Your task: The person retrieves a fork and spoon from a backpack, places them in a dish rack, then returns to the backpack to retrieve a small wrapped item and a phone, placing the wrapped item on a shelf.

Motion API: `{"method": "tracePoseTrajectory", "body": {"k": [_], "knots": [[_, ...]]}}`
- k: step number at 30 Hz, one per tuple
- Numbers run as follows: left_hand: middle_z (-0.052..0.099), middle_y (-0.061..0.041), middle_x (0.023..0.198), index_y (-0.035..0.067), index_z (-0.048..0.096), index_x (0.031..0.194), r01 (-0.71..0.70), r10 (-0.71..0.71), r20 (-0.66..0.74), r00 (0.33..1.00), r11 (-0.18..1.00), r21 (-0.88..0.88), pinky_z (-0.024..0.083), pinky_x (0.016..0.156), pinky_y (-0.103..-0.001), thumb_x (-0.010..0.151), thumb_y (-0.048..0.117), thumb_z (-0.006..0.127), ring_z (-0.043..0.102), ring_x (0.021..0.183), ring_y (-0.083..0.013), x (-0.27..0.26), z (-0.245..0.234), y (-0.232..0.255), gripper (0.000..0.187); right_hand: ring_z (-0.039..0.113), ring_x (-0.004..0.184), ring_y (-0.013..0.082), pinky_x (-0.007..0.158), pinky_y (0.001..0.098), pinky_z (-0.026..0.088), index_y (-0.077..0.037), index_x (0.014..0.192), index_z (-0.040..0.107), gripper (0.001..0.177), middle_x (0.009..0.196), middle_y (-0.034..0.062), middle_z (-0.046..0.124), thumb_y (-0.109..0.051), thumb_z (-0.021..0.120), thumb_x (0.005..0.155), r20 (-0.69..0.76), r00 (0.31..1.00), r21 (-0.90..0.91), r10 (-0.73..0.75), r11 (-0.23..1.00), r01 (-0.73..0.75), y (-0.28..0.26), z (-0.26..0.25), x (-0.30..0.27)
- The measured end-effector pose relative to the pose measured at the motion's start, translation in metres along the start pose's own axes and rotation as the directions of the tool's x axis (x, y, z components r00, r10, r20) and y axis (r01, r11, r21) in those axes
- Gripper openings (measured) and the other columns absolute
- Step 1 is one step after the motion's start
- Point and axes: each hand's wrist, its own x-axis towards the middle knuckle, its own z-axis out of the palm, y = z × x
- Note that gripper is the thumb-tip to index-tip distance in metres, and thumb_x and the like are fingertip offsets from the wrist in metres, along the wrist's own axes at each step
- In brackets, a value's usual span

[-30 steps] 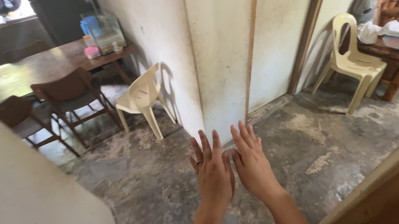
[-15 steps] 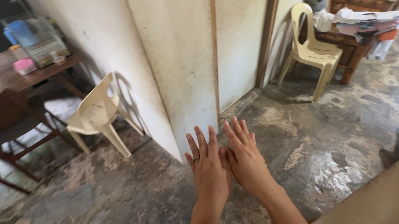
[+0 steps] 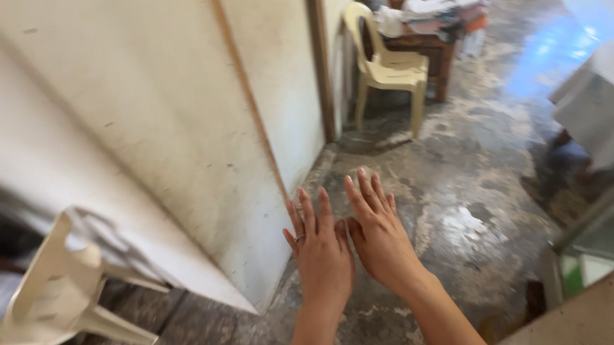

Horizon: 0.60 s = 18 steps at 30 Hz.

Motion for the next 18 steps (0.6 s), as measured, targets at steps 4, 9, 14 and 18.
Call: {"method": "tracePoseTrajectory", "body": {"k": [4, 9, 14, 18], "knots": [[0.009, -0.013, 0.170, 0.017, 0.023, 0.162, -0.040, 0.043, 0.079, 0.996, 0.999, -0.036, 0.004, 0.122, -0.057, 0.104, 0.025, 0.043, 0.001, 0.157, -0.0337, 0.041, 0.026, -0.008, 0.062, 0.002, 0.156, 0.0331, 0.124, 0.0479, 0.007, -0.010, 0.161, 0.022, 0.067, 0.169, 0.0158, 0.010, -0.016, 0.051, 0.101, -0.010, 0.996, -0.029, 0.094, 0.995, -0.094, 0.021, 0.009, 0.022], [0.008, -0.014, 0.171, 0.017, 0.023, 0.162, -0.111, 0.123, 0.132, 0.984, 0.989, -0.095, 0.003, 0.122, -0.058, 0.104, 0.023, 0.042, 0.000, 0.157, -0.0332, 0.086, 0.067, 0.005, 0.061, 0.001, 0.157, 0.0324, 0.125, 0.0481, 0.007, -0.009, 0.161, 0.021, 0.067, 0.170, 0.0152, 0.010, -0.016, 0.051, 0.101, -0.080, 0.979, -0.073, 0.187, 0.979, -0.192, 0.058, 0.002, 0.047], [0.009, -0.014, 0.171, 0.016, 0.025, 0.162, -0.219, 0.237, 0.149, 0.960, 0.967, -0.132, 0.003, 0.121, -0.059, 0.105, 0.023, 0.041, 0.000, 0.158, -0.0336, 0.142, 0.122, 0.034, 0.060, 0.003, 0.157, 0.0335, 0.125, 0.0486, 0.008, -0.007, 0.161, 0.022, 0.066, 0.170, 0.0164, 0.012, -0.012, 0.049, 0.100, -0.179, 0.959, -0.098, 0.221, 0.966, -0.241, 0.118, -0.018, 0.083], [0.010, -0.017, 0.171, 0.013, 0.026, 0.161, -0.308, 0.328, 0.115, 0.938, 0.937, -0.166, 0.004, 0.122, -0.060, 0.106, 0.023, 0.041, 0.002, 0.158, -0.0349, 0.199, 0.169, 0.072, 0.059, 0.006, 0.158, 0.0343, 0.126, 0.0490, 0.010, -0.004, 0.161, 0.023, 0.065, 0.170, 0.0179, 0.014, -0.010, 0.047, 0.101, -0.253, 0.941, -0.097, 0.224, 0.962, -0.255, 0.175, -0.045, 0.127]]}}
